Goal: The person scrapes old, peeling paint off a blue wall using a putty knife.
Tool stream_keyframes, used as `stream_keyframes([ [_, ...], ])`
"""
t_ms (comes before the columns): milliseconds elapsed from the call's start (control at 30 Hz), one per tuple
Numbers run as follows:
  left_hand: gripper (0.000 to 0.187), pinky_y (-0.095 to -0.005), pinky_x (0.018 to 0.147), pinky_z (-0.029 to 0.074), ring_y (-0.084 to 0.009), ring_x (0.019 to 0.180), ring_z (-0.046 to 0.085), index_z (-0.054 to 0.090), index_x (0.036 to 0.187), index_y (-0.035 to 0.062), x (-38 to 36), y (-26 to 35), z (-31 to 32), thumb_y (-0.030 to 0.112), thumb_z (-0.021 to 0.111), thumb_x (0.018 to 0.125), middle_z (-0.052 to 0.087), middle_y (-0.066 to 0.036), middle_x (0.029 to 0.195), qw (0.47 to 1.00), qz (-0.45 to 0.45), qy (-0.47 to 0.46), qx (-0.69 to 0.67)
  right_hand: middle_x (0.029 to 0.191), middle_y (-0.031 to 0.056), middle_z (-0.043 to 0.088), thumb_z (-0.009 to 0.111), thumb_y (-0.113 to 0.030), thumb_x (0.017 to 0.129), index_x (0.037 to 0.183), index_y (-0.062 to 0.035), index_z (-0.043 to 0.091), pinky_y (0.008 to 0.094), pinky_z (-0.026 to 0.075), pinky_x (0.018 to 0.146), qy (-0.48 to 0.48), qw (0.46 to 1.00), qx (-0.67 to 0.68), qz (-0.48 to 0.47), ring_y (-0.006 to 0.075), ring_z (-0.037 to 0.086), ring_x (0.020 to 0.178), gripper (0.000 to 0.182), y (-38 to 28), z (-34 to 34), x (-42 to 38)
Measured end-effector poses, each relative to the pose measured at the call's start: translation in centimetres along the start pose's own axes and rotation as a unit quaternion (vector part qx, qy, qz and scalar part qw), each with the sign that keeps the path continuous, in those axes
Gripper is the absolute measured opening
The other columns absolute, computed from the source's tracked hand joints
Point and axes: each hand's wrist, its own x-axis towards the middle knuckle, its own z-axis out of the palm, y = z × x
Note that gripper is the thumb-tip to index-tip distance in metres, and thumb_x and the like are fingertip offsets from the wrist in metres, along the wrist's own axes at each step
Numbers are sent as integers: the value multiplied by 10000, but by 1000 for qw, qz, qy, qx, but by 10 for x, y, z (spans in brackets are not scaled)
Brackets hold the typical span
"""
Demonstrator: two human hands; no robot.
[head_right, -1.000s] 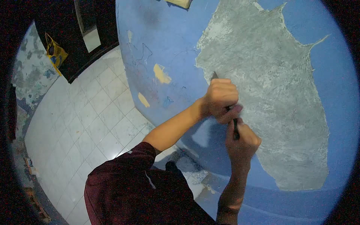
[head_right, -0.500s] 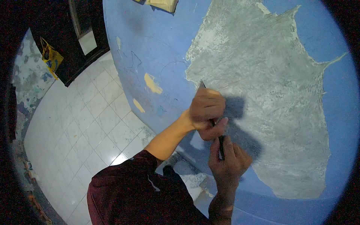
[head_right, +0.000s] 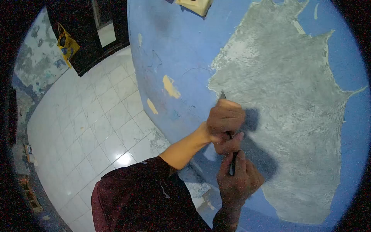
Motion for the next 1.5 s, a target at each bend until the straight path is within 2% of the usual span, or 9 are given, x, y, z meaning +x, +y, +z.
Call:
stream_keyframes([
  [200, 276, -373, 404, 246, -254, 411, 338, 310, 490, 104, 6, 11, -1, 115, 586, 502, 311, -48, 488, 997, -56, -13, 41, 657, 139, 643, 653, -33, 847, 961, 47, 703, 327, 448, 487, 34, 999, 4, -5, 214, 631, 530, 149, 4, 4, -3],
  [267, 271, -375, 405, 247, -259, 411, 338, 313, 490, 103, 9, 10, -6, 117, 584, 502, 316, -53, 485, 993, -69, -38, 91, 588, 93, 570, 693, -115, 827, 875, 11, 672, 358, 396, 439, 42, 999, 28, -16, 246, 557, 461, 137, 13, 15, 3],
  [367, 267, -374, 407, 254, -262, 412, 344, 315, 488, 110, 12, 16, 1, 123, 580, 506, 324, -52, 480, 997, -39, 36, 54, 589, 93, 581, 703, -105, 821, 867, 19, 673, 354, 399, 438, 49, 998, -23, -36, 243, 561, 460, 135, -8, -7, -1],
  [467, 271, -374, 409, 261, -262, 413, 346, 315, 486, 114, 12, 15, 3, 129, 584, 511, 329, -51, 479, 998, -54, 28, 24, 584, 98, 585, 712, -99, 815, 858, 12, 676, 353, 395, 433, 58, 998, 7, 19, 246, 566, 462, 124, -9, -3, 0],
  [767, 249, -383, 414, 267, -256, 419, 351, 326, 497, 118, 5, 11, -4, 125, 573, 524, 336, -47, 493, 996, -78, -34, 31, 578, 106, 588, 709, -95, 817, 851, 13, 673, 323, 402, 440, 47, 998, 28, 6, 239, 557, 450, 119, 5, 5, 2],
  [867, 259, -372, 403, 267, -254, 416, 355, 319, 484, 127, 9, 9, -5, 122, 576, 514, 323, -44, 486, 999, -32, 1, -20, 578, 108, 584, 712, -92, 810, 839, 15, 669, 322, 398, 436, 78, 997, 8, -6, 234, 558, 451, 119, -13, 0, -5],
  [1033, 276, -360, 387, 265, -254, 401, 347, 313, 478, 108, 8, 15, -7, 135, 584, 523, 312, -44, 478, 997, -79, 3, -11, 580, 103, 585, 714, -106, 812, 828, 2, 676, 318, 400, 437, 57, 998, 21, 24, 223, 560, 449, 115, -13, -2, -5],
  [1400, 283, -362, 387, 239, -244, 379, 328, 298, 479, 98, 13, 12, -5, 113, 575, 531, 303, -56, 456, 996, -71, 23, -42, 556, 94, 552, 745, -165, 810, 769, -27, 666, 329, 401, 448, 43, 998, -28, 29, 210, 525, 432, 165, -11, -3, 7],
  [1500, 273, -361, 389, 243, -251, 377, 326, 302, 486, 95, 8, 21, 0, 108, 571, 531, 301, -62, 456, 996, -79, 25, -40, 546, 92, 538, 750, -161, 808, 743, -35, 661, 326, 398, 442, 41, 998, 45, 28, 206, 512, 425, 167, -10, -11, 7],
])
